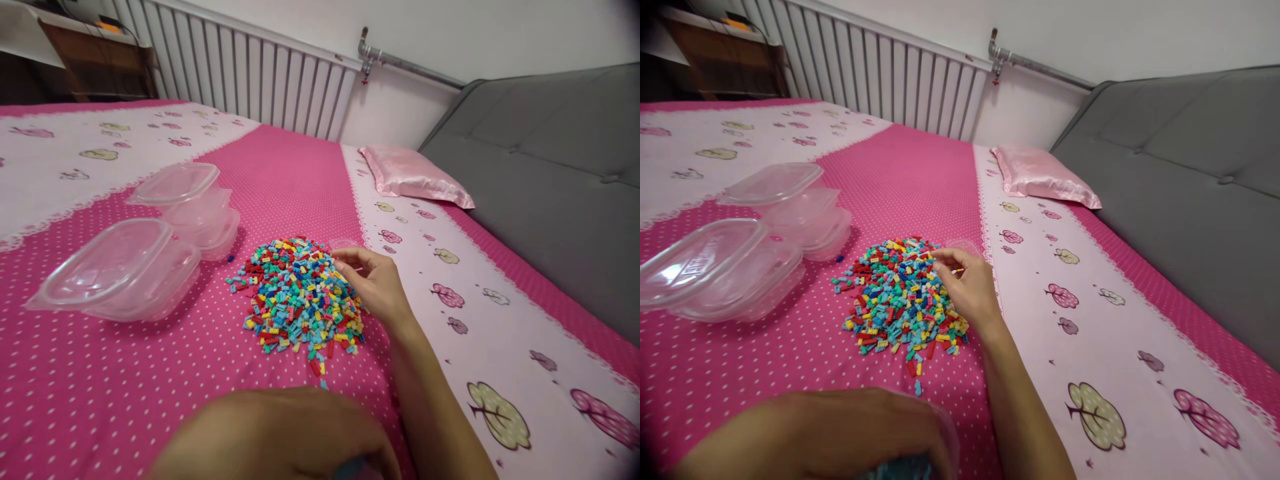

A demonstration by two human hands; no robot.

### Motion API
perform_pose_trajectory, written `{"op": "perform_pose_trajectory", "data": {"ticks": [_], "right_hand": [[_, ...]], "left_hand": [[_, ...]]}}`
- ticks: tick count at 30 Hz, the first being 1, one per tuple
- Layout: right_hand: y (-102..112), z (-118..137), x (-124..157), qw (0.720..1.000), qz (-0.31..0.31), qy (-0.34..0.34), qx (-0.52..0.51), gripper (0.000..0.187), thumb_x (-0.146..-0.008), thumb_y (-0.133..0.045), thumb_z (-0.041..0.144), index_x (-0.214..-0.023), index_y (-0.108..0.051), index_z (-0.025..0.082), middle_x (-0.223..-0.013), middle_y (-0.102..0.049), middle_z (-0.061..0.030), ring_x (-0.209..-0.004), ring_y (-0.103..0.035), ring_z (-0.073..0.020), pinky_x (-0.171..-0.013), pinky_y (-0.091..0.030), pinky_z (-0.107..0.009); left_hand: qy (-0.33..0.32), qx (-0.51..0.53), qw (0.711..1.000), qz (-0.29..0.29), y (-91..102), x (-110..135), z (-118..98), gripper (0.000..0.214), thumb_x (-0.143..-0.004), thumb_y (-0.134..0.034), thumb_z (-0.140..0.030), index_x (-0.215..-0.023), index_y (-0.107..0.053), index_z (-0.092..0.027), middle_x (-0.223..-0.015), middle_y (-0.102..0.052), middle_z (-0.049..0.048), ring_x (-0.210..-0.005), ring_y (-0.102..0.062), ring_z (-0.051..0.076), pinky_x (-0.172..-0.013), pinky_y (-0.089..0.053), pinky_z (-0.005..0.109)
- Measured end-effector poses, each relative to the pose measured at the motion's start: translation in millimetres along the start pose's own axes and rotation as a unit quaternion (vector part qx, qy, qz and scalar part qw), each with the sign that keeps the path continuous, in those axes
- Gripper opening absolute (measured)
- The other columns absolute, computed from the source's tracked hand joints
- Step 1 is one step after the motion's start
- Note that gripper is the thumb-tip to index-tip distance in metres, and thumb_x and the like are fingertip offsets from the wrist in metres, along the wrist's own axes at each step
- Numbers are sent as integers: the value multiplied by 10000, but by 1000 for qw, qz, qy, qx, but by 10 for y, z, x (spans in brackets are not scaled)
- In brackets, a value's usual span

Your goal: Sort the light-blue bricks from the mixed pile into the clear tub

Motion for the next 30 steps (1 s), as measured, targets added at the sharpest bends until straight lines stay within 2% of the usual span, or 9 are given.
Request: {"op": "perform_pose_trajectory", "data": {"ticks": [5, 9, 12, 14, 17, 20, 24, 27, 30], "right_hand": [[35, -1, 12, 999, 41, -12, 5, 193, -778, -625, 255, -933, -703, 171, -824, -719, -41, -708, -642, -140, -656, -490, -271], [60, 17, 92, 970, 227, -88, 12, 135, -754, -625, 241, -853, -667, 158, -683, -681, -13, -614, -627, -133, -581, -465, -248], [75, 36, 191, 917, 374, -133, 41, 144, -727, -631, 185, -870, -627, 163, -682, -692, -5, -599, -634, -133, -562, -453, -235], [76, 50, 248, 888, 426, -146, 92, 203, -707, -657, 163, -903, -608, 173, -699, -701, -1, -614, -641, -136, -564, -441, -227], [37, 103, 306, 860, 437, -131, 229, 316, -638, -762, 202, -911, -605, 184, -728, -697, -4, -670, -646, -155, -570, -410, -223], [-65, 222, 360, 827, 418, -111, 359, 470, -561, -839, 276, -955, -603, 178, -861, -699, -54, -788, -649, -208, -594, -394, -244], [-249, 394, 441, 783, 419, -106, 447, 685, -582, -848, 285, -1163, -533, 106, -1035, -671, -160, -954, -636, -296, -676, -422, -293], [-361, 415, 481, 784, 416, -101, 450, 832, -594, -844, 237, -1290, -420, 67, -1054, -664, -190, -977, -635, -320, -696, -438, -311], [-440, 336, 506, 805, 389, -82, 441, 745, -639, -783, 171, -1275, -408, 69, -1009, -674, -184, -946, -646, -317, -679, -436, -309]], "left_hand": [[4, -104, 995, -9, -45, 13, -1, 259, -880, -516, -457, -998, -710, -332, -972, -711, -6, -862, -647, 171, -762, -487, 217], [-1, -144, 986, -80, 141, 172, -18, 255, -847, -553, -460, -994, -704, -317, -915, -715, -9, -796, -644, 169, -720, -479, 228], [94, -217, 959, -158, 396, 304, 89, 283, -866, -491, -462, -973, -675, -276, -870, -700, 5, -718, -620, 170, -639, -454, 247], [189, -307, 902, -239, 595, 350, 210, 335, -837, -490, -503, -972, -645, -239, -864, -690, 43, -734, -625, 213, -631, -443, 284], [331, -406, 789, -321, 811, 330, 401, 492, -653, -669, -510, -1008, -608, -174, -888, -689, 127, -838, -639, 330, -681, -446, 360], [353, -400, 801, -273, 833, 172, 534, 691, -526, -774, -385, -1136, -543, -157, -1039, -681, 154, -969, -630, 355, -757, -455, 366], [402, -404, 793, -216, 738, -52, 601, 784, -534, -787, -264, -1218, -452, -80, -1119, -647, 204, -1044, -611, 351, -789, -453, 342], [413, -407, 782, -228, 680, -164, 623, 808, -554, -788, -233, -1238, -403, -44, -1089, -651, 211, -1040, -616, 341, -754, -452, 317], [385, -404, 786, -264, 646, -236, 645, 671, -579, -747, -158, -1169, -444, -54, -1017, -672, 194, -973, -644, 318, -683, -444, 295]]}}
Point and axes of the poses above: each hand's wrist, its own x-axis away from the middle knuckle, its own y-axis out of the back of the hand, z = x × y, the point moved 2 cm from there along -x, towards the middle knuckle
